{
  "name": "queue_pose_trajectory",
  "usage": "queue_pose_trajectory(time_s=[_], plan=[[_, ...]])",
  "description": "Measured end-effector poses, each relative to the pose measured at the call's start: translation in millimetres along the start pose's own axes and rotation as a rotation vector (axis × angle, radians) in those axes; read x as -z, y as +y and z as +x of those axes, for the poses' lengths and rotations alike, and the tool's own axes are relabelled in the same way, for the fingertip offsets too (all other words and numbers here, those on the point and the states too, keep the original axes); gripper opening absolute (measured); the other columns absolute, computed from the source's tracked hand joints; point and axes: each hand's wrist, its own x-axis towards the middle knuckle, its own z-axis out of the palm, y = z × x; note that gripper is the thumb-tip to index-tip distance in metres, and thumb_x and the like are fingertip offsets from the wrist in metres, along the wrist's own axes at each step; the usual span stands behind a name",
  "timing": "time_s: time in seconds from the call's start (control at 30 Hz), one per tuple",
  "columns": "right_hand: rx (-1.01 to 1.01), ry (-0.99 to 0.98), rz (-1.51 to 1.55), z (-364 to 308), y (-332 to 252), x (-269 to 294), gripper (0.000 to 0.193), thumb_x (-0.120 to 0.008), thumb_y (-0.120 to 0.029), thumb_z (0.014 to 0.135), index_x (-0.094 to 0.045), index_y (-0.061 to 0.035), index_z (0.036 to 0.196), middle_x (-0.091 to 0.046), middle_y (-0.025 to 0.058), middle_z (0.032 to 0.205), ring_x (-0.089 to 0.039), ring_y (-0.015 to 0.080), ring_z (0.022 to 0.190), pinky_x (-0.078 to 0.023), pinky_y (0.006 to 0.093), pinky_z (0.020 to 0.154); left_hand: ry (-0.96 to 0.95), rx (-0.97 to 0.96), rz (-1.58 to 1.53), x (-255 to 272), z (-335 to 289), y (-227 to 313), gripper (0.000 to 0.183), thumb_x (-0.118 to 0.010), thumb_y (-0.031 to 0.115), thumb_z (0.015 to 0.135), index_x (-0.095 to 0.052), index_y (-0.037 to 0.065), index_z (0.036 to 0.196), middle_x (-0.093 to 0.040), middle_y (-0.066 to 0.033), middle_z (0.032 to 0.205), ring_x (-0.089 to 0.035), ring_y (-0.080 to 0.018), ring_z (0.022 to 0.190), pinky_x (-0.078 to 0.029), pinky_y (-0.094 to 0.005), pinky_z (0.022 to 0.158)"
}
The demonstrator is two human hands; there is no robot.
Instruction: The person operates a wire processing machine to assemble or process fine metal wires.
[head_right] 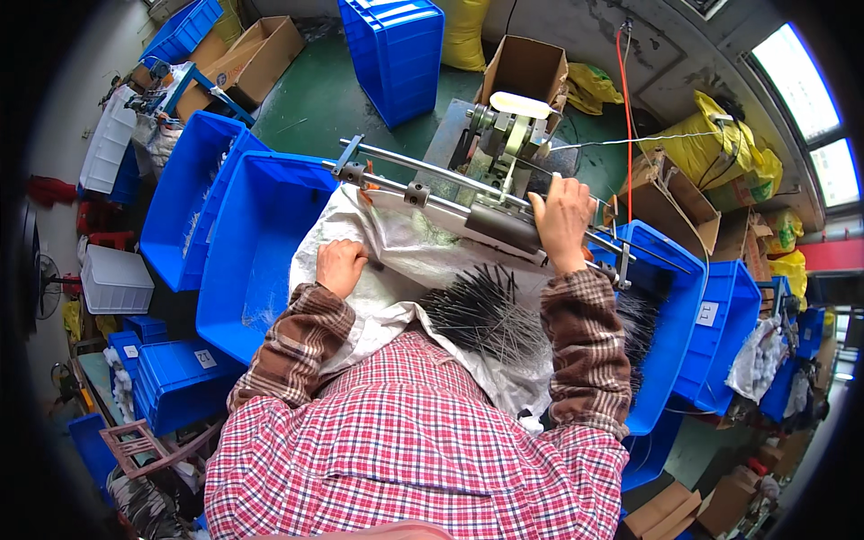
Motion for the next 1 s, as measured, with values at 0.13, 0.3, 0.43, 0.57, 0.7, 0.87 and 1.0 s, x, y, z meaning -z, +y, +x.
queue_pose_trajectory(time_s=[0.13,0.3,0.43,0.57,0.7,0.87,1.0], plan=[[0.031,0.012,0.054,15.6,-33.5,-0.1,0.044,-0.073,-0.034,0.075,-0.061,-0.0056,0.106,-0.055,0.0075,0.094,-0.051,0.0252,0.093,-0.038,0.0402,0.079,0.032,-0.039,-0.063,2.4,-0.9,3.2,0.004,-0.067,0.015,0.075,-0.067,0.011,0.076,-0.065,-0.0064,0.078,-0.061,-0.0277,0.080,-0.042,-0.0435,0.075],[0.060,-0.029,0.090,17.1,-39.3,-3.4,0.045,-0.069,-0.032,0.079,-0.059,-0.0049,0.114,-0.056,0.0088,0.100,-0.051,0.0260,0.096,-0.038,0.0404,0.079,0.092,-0.127,-0.125,21.4,-7.4,-0.9,0.002,-0.067,0.011,0.074,-0.066,0.009,0.075,-0.064,-0.0084,0.075,-0.062,-0.0294,0.076,-0.045,-0.0429,0.070],[0.043,-0.021,0.092,6.8,-5.3,3.6,0.044,-0.069,-0.036,0.080,-0.061,-0.0058,0.110,-0.057,0.0068,0.097,-0.052,0.0252,0.095,-0.039,0.0405,0.078,0.043,-0.102,-0.264,83.1,-16.8,-9.4,0.003,-0.065,0.005,0.073,-0.067,0.007,0.075,-0.065,-0.0100,0.079,-0.063,-0.0303,0.079,-0.048,-0.0404,0.069],[0.051,0.090,0.219,13.4,50.4,-10.8,0.014,-0.059,-0.018,0.088,-0.067,-0.0089,0.096,-0.060,0.0084,0.088,-0.057,0.0288,0.088,-0.045,0.0412,0.075,-0.019,0.020,-0.421,149.0,-17.3,4.6,0.009,-0.064,0.001,0.076,-0.070,0.004,0.083,-0.069,-0.0087,0.085,-0.065,-0.0243,0.078,-0.050,-0.0332,0.071],[0.074,-0.059,0.231,14.4,54.5,17.5,0.007,-0.059,-0.012,0.086,-0.064,-0.0072,0.087,-0.060,0.0113,0.083,-0.058,0.0316,0.083,-0.046,0.0386,0.073,-0.110,-0.002,-0.673,163.4,-10.0,29.7,0.010,-0.064,-0.003,0.080,-0.069,-0.001,0.089,-0.068,-0.0078,0.087,-0.063,-0.0144,0.084,-0.048,-0.0266,0.076],[0.068,-0.423,0.662,-23.7,53.2,102.8,0.018,-0.067,-0.009,0.081,-0.069,-0.0069,0.099,-0.066,0.0113,0.084,-0.061,0.0267,0.077,-0.048,0.0361,0.069,-0.169,-0.192,-0.894,131.9,7.3,72.1,0.011,-0.063,0.000,0.081,-0.065,0.000,0.092,-0.066,-0.0065,0.082,-0.063,-0.0144,0.080,-0.049,-0.0277,0.077],[0.297,-0.451,0.886,-26.2,-31.7,148.2,0.025,-0.071,-0.009,0.078,-0.070,-0.0079,0.102,-0.066,0.0099,0.082,-0.060,0.0236,0.075,-0.048,0.0352,0.067,-0.164,-0.208,-1.010,105.0,27.9,129.9,0.009,-0.064,-0.002,0.082,-0.063,-0.001,0.090,-0.064,-0.0046,0.086,-0.060,-0.0126,0.084,-0.048,-0.0265,0.080]])
